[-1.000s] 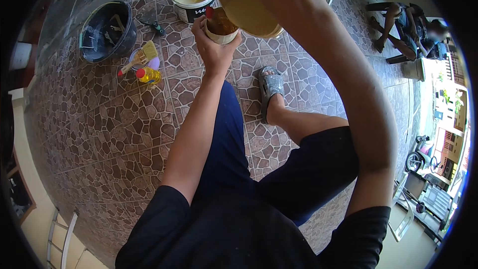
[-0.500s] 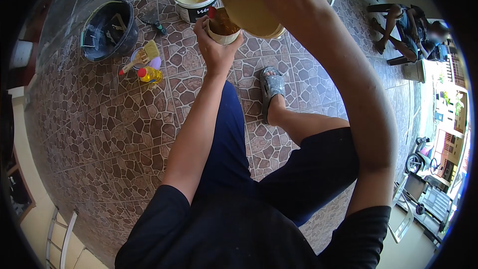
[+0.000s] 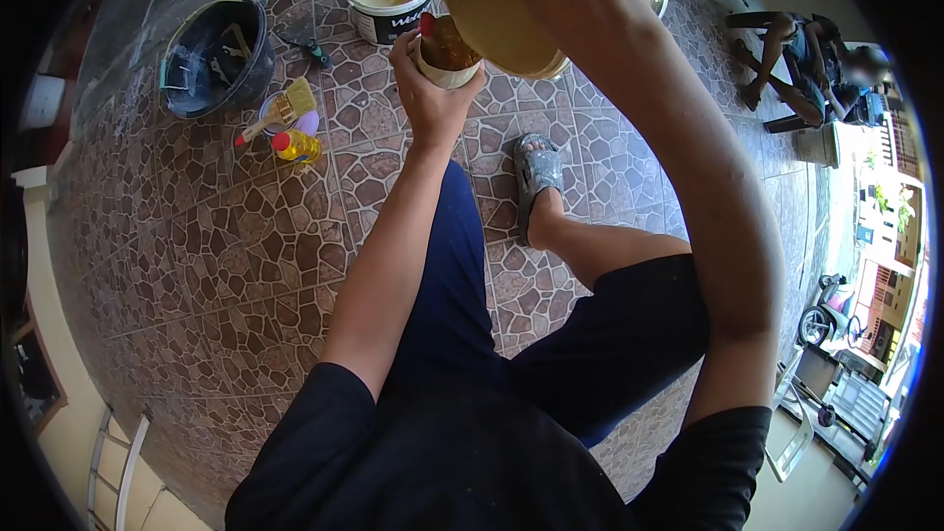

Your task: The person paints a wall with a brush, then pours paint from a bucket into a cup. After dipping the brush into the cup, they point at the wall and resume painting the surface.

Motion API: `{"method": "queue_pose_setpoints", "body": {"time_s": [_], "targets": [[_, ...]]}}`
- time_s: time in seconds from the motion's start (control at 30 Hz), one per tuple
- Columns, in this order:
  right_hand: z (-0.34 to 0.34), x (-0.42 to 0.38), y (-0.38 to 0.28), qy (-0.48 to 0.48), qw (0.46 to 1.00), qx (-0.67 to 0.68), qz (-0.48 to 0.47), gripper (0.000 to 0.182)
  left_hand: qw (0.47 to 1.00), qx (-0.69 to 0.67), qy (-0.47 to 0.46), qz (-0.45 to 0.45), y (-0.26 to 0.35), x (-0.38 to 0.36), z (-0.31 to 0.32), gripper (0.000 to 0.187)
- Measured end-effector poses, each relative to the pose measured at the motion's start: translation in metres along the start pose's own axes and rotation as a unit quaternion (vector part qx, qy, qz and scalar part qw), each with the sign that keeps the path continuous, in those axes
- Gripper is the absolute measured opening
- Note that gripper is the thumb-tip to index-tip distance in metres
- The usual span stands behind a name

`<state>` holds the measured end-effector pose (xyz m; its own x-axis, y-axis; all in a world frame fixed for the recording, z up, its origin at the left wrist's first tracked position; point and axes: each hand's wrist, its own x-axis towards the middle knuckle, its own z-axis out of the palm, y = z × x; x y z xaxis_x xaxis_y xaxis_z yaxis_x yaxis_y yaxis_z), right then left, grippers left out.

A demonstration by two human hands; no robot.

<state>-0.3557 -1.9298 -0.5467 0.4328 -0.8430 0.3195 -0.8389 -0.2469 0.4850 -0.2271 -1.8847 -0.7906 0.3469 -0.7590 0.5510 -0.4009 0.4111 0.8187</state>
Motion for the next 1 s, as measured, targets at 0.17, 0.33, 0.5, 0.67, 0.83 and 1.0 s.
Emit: {"method": "queue_pose_setpoints", "body": {"time_s": [0.17,0.33,0.5,0.67,0.83,1.0], "targets": [[0.002,-0.001,0.002,0.001,1.000,-0.003,-0.006,0.029,1.000,-0.005,-0.001,0.000,0.001,0.000,0.000,0.092],[0.003,-0.001,0.001,0.001,1.000,-0.006,-0.013,0.029,1.000,-0.014,-0.010,-0.010,0.001,-0.001,0.000,0.093],[0.003,-0.005,0.003,0.000,1.000,-0.010,-0.020,0.029,1.000,-0.017,-0.007,-0.001,0.001,0.000,0.001,0.093],[0.008,-0.003,0.003,-0.001,1.000,-0.013,-0.027,0.029,1.000,-0.013,-0.008,-0.004,0.001,-0.001,0.000,0.093],[0.009,-0.006,0.006,-0.001,0.999,-0.016,-0.032,0.028,1.000,-0.017,-0.006,-0.006,-0.001,-0.002,0.001,0.093],[0.013,-0.004,0.006,-0.001,0.999,-0.019,-0.039,0.028,1.000,-0.016,-0.005,-0.004,-0.001,-0.001,0.001,0.093]]}}
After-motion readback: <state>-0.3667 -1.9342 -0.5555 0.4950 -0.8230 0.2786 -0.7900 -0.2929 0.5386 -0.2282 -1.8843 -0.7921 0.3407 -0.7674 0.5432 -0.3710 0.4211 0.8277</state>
